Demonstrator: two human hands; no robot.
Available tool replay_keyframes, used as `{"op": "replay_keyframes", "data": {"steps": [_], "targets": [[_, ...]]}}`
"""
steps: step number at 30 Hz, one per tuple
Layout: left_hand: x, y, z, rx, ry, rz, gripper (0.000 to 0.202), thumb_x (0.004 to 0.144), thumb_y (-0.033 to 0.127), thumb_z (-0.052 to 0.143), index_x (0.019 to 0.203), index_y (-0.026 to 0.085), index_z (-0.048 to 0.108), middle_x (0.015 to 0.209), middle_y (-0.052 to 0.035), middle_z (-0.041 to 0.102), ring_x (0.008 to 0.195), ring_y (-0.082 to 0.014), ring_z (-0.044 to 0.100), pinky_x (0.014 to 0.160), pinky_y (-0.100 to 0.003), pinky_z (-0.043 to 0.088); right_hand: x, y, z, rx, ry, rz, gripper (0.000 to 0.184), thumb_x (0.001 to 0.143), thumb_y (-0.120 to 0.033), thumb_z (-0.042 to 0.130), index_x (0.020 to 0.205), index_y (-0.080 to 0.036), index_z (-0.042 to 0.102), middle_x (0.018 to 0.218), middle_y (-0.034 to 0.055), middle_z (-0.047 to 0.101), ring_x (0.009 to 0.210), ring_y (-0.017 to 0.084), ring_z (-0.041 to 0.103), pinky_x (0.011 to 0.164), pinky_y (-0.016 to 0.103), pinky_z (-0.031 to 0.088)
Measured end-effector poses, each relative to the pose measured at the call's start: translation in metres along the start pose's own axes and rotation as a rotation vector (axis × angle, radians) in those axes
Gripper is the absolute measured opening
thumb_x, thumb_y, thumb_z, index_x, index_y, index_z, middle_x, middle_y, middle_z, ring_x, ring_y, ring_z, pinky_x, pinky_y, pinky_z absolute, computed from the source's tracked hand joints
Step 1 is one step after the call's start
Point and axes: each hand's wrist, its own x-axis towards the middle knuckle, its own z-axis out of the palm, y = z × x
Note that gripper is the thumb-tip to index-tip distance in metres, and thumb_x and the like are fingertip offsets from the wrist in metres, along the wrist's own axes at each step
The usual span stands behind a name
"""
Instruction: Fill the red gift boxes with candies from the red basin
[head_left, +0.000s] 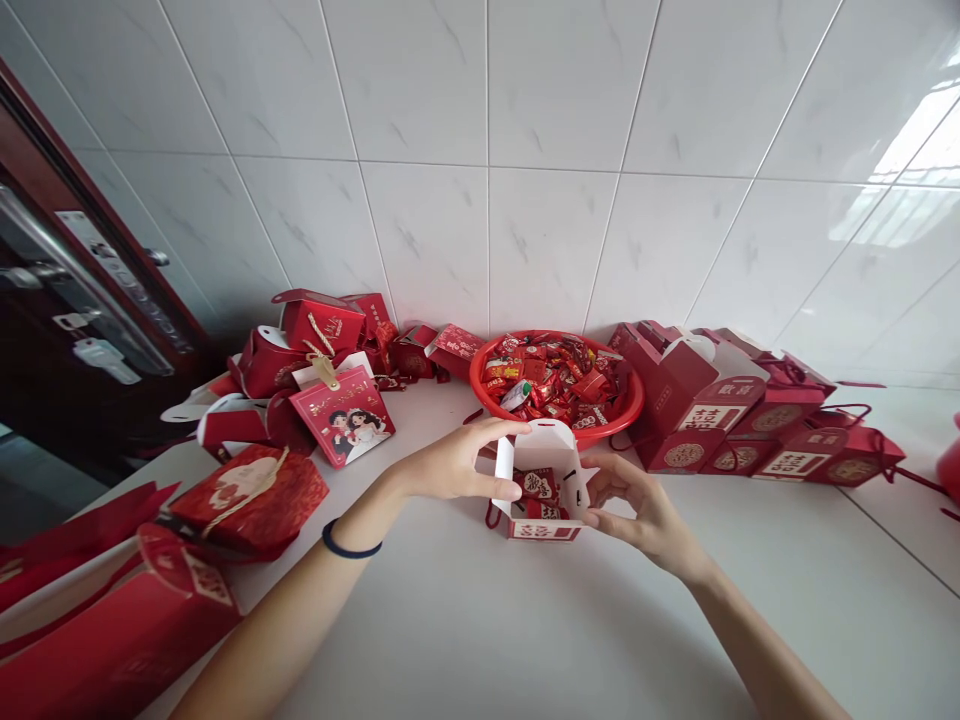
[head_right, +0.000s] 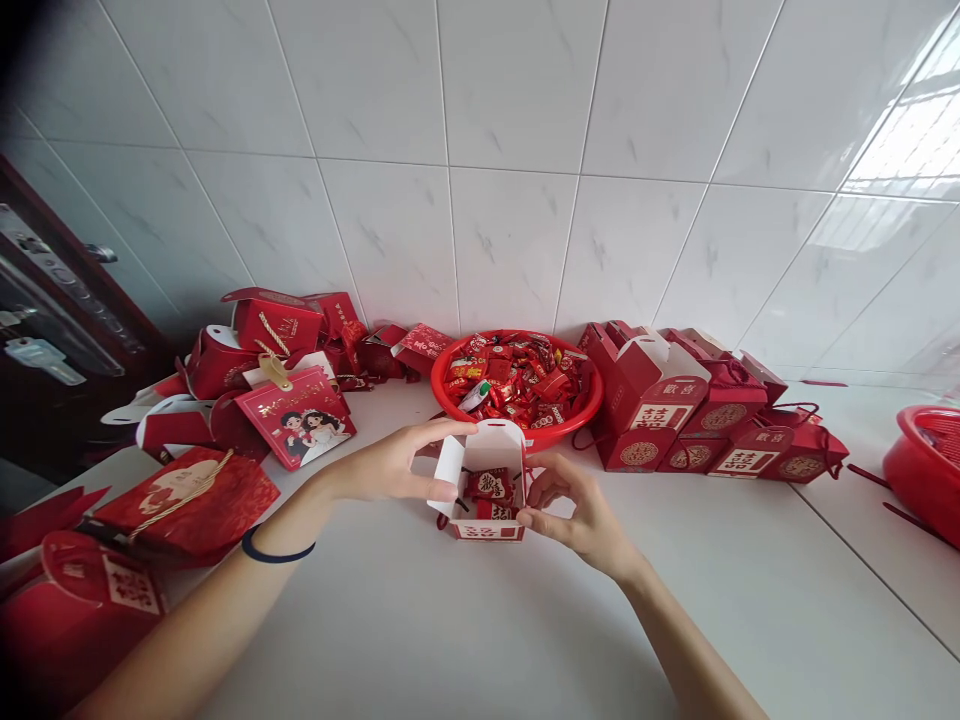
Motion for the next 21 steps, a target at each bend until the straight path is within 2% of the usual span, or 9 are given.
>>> {"op": "replay_keyframes", "data": {"steps": [2, 5, 11, 16, 18, 21], "targets": [[-0.001, 0.000, 0.003, 0.026, -0.010, -0.006, 0.081, 0.073, 0.044, 0.083, 0.146, 0.027, 0.052, 0.151, -0.0085, 0.053, 0.141, -0.0314, 0.047, 0.116, -0.043, 0.040, 0.000, 0.003, 0.001, -0.023, 0.014, -0.042, 0.047, 0.083, -0.044, 0.079, 0.122, -0.024, 0.061, 0.083, 0.0018, 0.070, 0.077, 0.018, 0.065, 0.077, 0.034, 0.056], [-0.001, 0.001, 0.007, 0.039, 0.026, -0.027, 0.086, 0.070, 0.045, 0.085, 0.146, 0.027, 0.050, 0.152, -0.0101, 0.050, 0.140, -0.0330, 0.046, 0.115, -0.045, 0.041, 0.000, 0.007, 0.002, -0.037, 0.056, -0.083, 0.045, 0.083, -0.045, 0.079, 0.119, -0.025, 0.062, 0.085, 0.0019, 0.070, 0.077, 0.018, 0.065, 0.076, 0.033, 0.057], [-0.004, 0.011, 0.017, 0.078, 0.168, -0.033, 0.075, 0.071, 0.039, 0.084, 0.139, 0.028, 0.054, 0.137, -0.0112, 0.055, 0.125, -0.0332, 0.058, 0.107, -0.049, 0.049, -0.002, 0.010, 0.002, -0.180, 0.137, -0.161, 0.045, 0.078, -0.051, 0.082, 0.112, -0.026, 0.067, 0.100, 0.0055, 0.071, 0.088, 0.021, 0.066, 0.081, 0.035, 0.058], [-0.004, 0.013, 0.027, -0.008, 0.125, 0.030, 0.083, 0.076, 0.037, 0.081, 0.149, 0.030, 0.043, 0.146, -0.0119, 0.054, 0.119, -0.0295, 0.065, 0.101, -0.045, 0.055, -0.001, 0.014, 0.001, -0.293, 0.144, -0.196, 0.038, 0.083, -0.054, 0.076, 0.111, -0.029, 0.076, 0.120, 0.0098, 0.066, 0.109, 0.027, 0.065, 0.093, 0.040, 0.057], [-0.003, 0.011, 0.029, -0.031, 0.075, 0.055, 0.075, 0.081, 0.037, 0.076, 0.149, 0.030, 0.045, 0.141, -0.0099, 0.060, 0.120, -0.0284, 0.065, 0.101, -0.044, 0.056, -0.001, 0.016, 0.001, -0.321, 0.144, -0.194, 0.034, 0.087, -0.052, 0.073, 0.112, -0.030, 0.078, 0.124, 0.0103, 0.065, 0.117, 0.029, 0.063, 0.097, 0.041, 0.056], [0.000, 0.008, 0.029, -0.009, 0.064, 0.049, 0.048, 0.088, 0.031, 0.067, 0.135, 0.024, 0.060, 0.130, -0.0098, 0.069, 0.117, -0.0265, 0.068, 0.099, -0.040, 0.056, -0.001, 0.020, 0.003, -0.365, 0.146, -0.197, 0.029, 0.092, -0.050, 0.068, 0.112, -0.032, 0.079, 0.123, 0.0106, 0.064, 0.114, 0.027, 0.065, 0.091, 0.040, 0.059]]}}
